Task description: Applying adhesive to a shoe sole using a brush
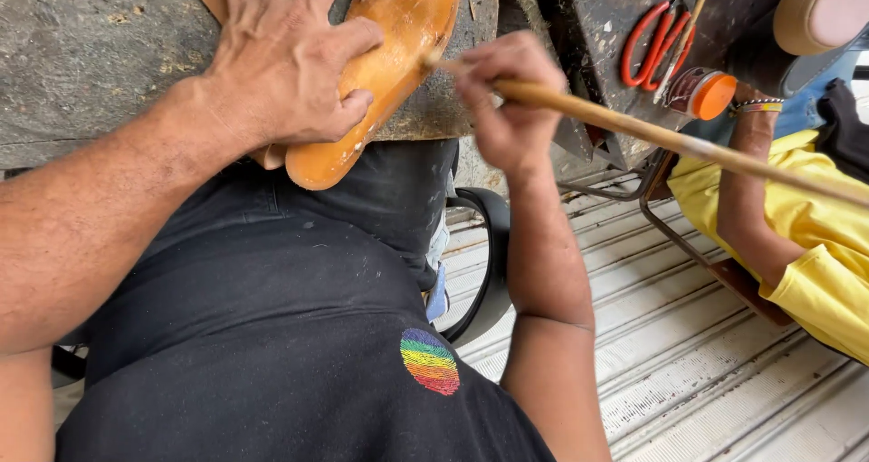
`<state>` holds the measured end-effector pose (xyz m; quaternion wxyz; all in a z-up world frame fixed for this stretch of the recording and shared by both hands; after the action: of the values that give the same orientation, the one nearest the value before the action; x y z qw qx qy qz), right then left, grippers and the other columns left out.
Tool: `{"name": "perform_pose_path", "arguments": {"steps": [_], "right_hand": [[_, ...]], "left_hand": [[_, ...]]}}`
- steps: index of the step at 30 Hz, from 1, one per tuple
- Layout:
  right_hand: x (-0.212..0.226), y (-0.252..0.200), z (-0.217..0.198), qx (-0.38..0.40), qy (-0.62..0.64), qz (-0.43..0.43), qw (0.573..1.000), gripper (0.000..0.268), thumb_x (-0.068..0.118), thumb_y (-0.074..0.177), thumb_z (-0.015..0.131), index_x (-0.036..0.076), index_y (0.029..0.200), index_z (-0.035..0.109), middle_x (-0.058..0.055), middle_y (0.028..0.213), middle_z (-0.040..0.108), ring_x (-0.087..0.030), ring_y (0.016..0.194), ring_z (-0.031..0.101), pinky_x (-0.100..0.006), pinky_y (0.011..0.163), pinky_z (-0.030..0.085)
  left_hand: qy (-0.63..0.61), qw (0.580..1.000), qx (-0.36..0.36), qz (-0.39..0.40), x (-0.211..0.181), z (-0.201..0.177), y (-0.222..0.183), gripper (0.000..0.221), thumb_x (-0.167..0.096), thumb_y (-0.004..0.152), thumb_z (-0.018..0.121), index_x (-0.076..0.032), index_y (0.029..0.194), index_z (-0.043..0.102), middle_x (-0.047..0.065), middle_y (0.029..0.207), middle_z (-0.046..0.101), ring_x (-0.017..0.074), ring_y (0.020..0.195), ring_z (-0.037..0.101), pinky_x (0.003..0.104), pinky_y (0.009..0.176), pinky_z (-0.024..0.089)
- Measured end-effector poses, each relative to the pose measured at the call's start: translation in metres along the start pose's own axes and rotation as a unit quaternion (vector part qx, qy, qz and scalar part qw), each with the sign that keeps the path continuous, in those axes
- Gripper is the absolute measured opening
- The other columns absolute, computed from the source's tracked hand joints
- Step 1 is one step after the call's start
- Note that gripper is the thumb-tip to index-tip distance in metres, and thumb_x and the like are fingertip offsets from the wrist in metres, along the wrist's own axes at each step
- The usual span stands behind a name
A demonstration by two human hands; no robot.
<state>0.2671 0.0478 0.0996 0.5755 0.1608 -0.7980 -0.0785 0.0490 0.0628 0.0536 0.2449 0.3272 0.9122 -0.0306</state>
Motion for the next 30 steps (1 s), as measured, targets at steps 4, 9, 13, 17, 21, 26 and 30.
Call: {"name": "perform_pose_path", "arguments": {"steps": [4,9,13,17,21,26,30], "right_hand": [[0.003,0.006,0.014,0.072,-0.064,-0.012,0.995,0.015,-0.005,0.092,0.068,0.006,0.088,0.060,-0.014,0.089,0.067,-0.026,0.079,0.066,-0.038,0.074,0.056],[0.008,0.002,0.019,0.074,-0.121,-0.117,0.983,0.016,-0.006,0.092,0.061,0.008,0.085,0.059,-0.010,0.080,0.066,-0.023,0.071,0.064,-0.037,0.063,0.051],[-0.002,0.016,0.009,0.060,-0.089,-0.044,0.993,0.010,0.004,0.096,0.071,0.007,0.093,0.062,-0.014,0.093,0.069,-0.026,0.083,0.065,-0.041,0.075,0.054],[0.009,0.022,0.013,0.067,-0.113,-0.050,0.990,0.013,0.005,0.097,0.070,0.005,0.088,0.061,-0.017,0.093,0.069,-0.028,0.085,0.066,-0.041,0.077,0.056],[-0.022,0.021,0.001,0.027,-0.062,-0.060,0.996,0.015,-0.004,0.093,0.070,0.007,0.091,0.060,-0.013,0.090,0.065,-0.023,0.082,0.064,-0.036,0.072,0.055],[0.005,0.002,0.024,0.109,-0.054,0.024,0.992,0.015,0.001,0.093,0.073,0.008,0.090,0.060,-0.011,0.087,0.067,-0.024,0.078,0.063,-0.038,0.074,0.053],[-0.007,0.006,0.027,0.011,0.102,0.024,0.994,0.024,-0.018,0.093,0.059,0.005,0.092,0.053,-0.010,0.081,0.056,-0.019,0.065,0.058,-0.030,0.058,0.054]], "left_hand": [[0.003,1.000,-0.014,-0.015,0.002,-0.001,-0.004,0.038,-0.052,0.080,0.072,-0.027,0.109,0.073,0.019,0.137,0.052,0.0423,0.115,0.052,0.064,0.085,0.039],[0.023,0.998,-0.049,-0.014,0.003,-0.002,-0.009,0.040,-0.052,0.080,0.074,-0.029,0.112,0.075,0.016,0.150,0.051,0.0405,0.122,0.049,0.063,0.087,0.039],[0.011,1.000,-0.025,-0.006,0.003,-0.004,-0.006,0.044,-0.054,0.078,0.073,-0.028,0.113,0.072,0.017,0.150,0.050,0.0407,0.122,0.050,0.063,0.087,0.040],[0.009,1.000,-0.015,-0.019,0.005,-0.001,-0.008,0.048,-0.058,0.079,0.073,-0.030,0.117,0.073,0.019,0.153,0.049,0.0420,0.125,0.049,0.065,0.092,0.037],[0.015,1.000,-0.012,-0.013,0.004,-0.001,-0.008,0.050,-0.059,0.076,0.075,-0.030,0.117,0.072,0.018,0.153,0.048,0.0409,0.126,0.047,0.065,0.092,0.038],[0.027,0.999,-0.026,-0.017,0.005,-0.002,-0.009,0.047,-0.058,0.077,0.073,-0.031,0.115,0.071,0.017,0.144,0.054,0.0390,0.115,0.053,0.058,0.086,0.041],[0.013,1.000,-0.017,-0.017,0.005,0.002,-0.009,0.045,-0.058,0.079,0.072,-0.029,0.115,0.071,0.018,0.151,0.050,0.0398,0.122,0.050,0.060,0.088,0.040]]}}
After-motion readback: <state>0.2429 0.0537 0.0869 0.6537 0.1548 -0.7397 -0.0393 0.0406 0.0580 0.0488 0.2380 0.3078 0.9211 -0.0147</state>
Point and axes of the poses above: each hand's wrist, its own y-axis towards the middle knuckle, its own z-axis out of the palm, x = y × z, the point moved 6 cm from there along y, towards the middle knuckle
